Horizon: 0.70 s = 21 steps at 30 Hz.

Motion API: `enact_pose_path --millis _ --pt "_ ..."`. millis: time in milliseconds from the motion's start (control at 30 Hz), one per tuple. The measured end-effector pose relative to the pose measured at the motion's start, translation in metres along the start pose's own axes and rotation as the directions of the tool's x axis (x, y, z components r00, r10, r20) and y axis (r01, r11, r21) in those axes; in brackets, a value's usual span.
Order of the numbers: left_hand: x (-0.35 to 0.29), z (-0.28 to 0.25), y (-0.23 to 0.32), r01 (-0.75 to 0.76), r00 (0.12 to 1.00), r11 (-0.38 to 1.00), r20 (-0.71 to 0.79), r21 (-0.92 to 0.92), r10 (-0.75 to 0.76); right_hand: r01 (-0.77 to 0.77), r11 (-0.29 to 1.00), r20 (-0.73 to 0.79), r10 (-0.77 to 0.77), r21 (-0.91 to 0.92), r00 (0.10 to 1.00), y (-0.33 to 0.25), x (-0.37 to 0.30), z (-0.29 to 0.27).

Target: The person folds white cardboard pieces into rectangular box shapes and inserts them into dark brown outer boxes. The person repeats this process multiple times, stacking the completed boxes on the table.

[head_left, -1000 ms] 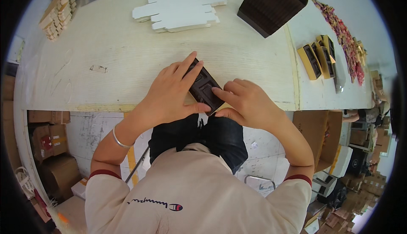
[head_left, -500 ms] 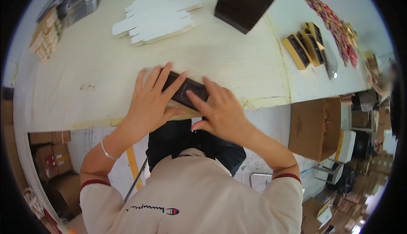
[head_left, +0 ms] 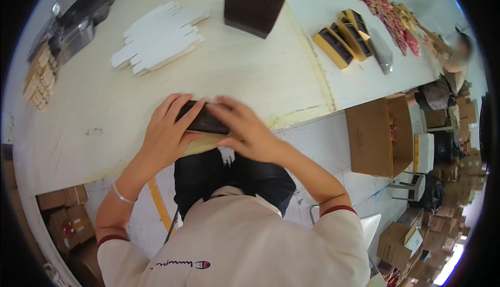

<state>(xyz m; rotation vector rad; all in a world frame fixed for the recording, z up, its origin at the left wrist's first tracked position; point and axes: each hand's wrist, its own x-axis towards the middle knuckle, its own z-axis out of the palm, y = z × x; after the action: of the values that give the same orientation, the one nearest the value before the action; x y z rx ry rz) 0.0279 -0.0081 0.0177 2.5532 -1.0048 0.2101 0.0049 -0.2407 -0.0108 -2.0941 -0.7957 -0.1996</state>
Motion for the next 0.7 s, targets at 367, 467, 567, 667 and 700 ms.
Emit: enact_pose_path --millis 367,467,567,667,700 --pt "0.001 0.019 0.010 -0.021 0.997 0.995 -0.078 0.094 0.028 -0.070 0.871 -0.154 -0.006 -0.487 0.988 -0.022 -0.014 -0.011" --pt "0.000 0.026 0.017 -0.048 0.996 0.977 -0.062 0.206 0.062 -0.118 0.782 -0.070 0.095 -0.612 0.993 -0.017 -0.021 0.017" --pt "0.002 0.026 0.014 -0.033 0.999 0.994 -0.003 0.100 0.033 -0.113 0.785 -0.038 0.114 -0.609 0.993 -0.016 -0.019 0.011" --pt "0.003 0.021 0.009 -0.021 0.998 0.999 0.056 -0.030 0.022 -0.115 0.955 -0.027 0.111 -0.273 0.993 -0.013 -0.020 -0.002" --pt "0.002 0.021 0.010 -0.031 0.999 0.998 0.021 -0.049 0.032 -0.113 0.954 -0.042 0.105 -0.279 0.994 -0.014 -0.020 -0.004"
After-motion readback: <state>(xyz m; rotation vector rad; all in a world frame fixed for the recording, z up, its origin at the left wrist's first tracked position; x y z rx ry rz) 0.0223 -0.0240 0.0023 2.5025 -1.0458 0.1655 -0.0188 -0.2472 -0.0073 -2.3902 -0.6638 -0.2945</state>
